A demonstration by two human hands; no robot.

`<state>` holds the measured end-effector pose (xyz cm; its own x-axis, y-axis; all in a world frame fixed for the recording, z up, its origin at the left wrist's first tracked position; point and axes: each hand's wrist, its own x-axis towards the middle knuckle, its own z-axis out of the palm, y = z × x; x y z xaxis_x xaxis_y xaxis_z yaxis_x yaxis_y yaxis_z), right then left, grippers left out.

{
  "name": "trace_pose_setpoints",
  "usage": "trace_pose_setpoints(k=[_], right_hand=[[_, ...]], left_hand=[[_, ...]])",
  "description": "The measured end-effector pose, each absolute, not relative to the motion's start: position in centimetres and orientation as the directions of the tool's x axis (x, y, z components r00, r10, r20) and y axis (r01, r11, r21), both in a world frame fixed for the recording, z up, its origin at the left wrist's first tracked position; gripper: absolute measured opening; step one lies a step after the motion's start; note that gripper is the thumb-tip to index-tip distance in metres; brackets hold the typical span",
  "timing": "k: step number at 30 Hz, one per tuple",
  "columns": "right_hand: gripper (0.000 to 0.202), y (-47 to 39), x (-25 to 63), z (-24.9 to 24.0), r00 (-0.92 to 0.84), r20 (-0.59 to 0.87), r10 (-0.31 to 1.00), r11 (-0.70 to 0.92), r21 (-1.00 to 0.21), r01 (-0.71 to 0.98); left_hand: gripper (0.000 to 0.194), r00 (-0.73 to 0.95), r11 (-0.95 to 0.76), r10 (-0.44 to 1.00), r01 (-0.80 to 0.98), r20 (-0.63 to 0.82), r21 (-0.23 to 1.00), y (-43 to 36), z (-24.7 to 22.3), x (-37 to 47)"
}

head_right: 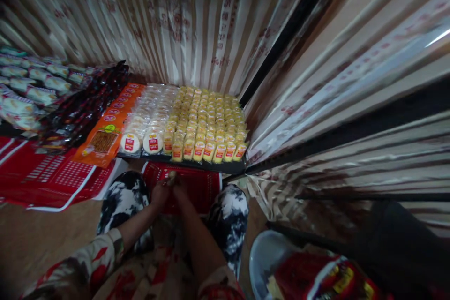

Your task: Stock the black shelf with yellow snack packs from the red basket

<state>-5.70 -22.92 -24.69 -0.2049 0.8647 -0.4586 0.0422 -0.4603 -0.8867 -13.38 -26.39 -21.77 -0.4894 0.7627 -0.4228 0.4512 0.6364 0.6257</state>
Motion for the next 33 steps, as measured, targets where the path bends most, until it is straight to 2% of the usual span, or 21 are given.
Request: trace_pose_setpoints(k=[3,9,12,17,23,25,28,31,33], right_hand=[[0.023,-23.7,-5.4,-23.6,-0.16,-0.473,0.866,-0.479,-0.878,-0.002],[0.032,-25.3,-4.8,-20.7,-0.099,-0.46,0.882,-0.47,-0.869,-0.155],[0.033,-25.9,-4.7,-19.7,-0.11,-0.424,0.899,-0.438,-0.879,-0.186],[0.025,-26.7,-4.7,-18.9,-0.12,-0.327,0.937,-0.339,-0.935,-0.103],[0.023,-26.6,-4.0,-17.6,-0.157,-0.292,0.943,-0.313,-0.94,-0.133],[0.028,-26.1,-3.4,-17.0,-0.138,-0.285,0.949,-0.303,-0.943,-0.136],[0.037,-25.4,-2.7,-15.9,-0.149,-0.267,0.952,-0.286,-0.951,-0.121],[0.035,-24.8,-2.2,-15.1,-0.155,-0.211,0.965,-0.219,-0.975,-0.033],[0.032,-24.5,-1.9,-14.8,-0.146,-0.169,0.975,-0.167,-0.986,0.027]], left_hand=[[0.039,-0.488,0.564,0.803,0.441,-0.342,0.698,-27.5,-20.6,-13.3],[0.04,-0.505,0.376,0.843,0.306,-0.185,0.875,-29.5,-18.6,-12.9],[0.044,-0.484,0.325,0.864,0.329,-0.137,0.886,-30.1,-17.5,-12.8],[0.037,-0.484,0.282,0.872,0.387,-0.067,0.878,-30.8,-16.1,-12.7],[0.03,-0.531,0.3,0.841,0.305,-0.1,0.904,-31.1,-15.6,-13.1],[0.028,-0.528,0.276,0.84,0.222,-0.123,0.935,-31.3,-15.4,-13.2],[0.029,-0.461,0.252,0.852,-0.051,-0.247,0.966,-31.4,-14.8,-13.2],[0.031,-0.365,0.263,0.847,-0.346,-0.387,0.901,-31.4,-14.0,-13.1],[0.027,-0.321,0.258,0.845,-0.457,-0.428,0.851,-31.4,-13.4,-13.1]])
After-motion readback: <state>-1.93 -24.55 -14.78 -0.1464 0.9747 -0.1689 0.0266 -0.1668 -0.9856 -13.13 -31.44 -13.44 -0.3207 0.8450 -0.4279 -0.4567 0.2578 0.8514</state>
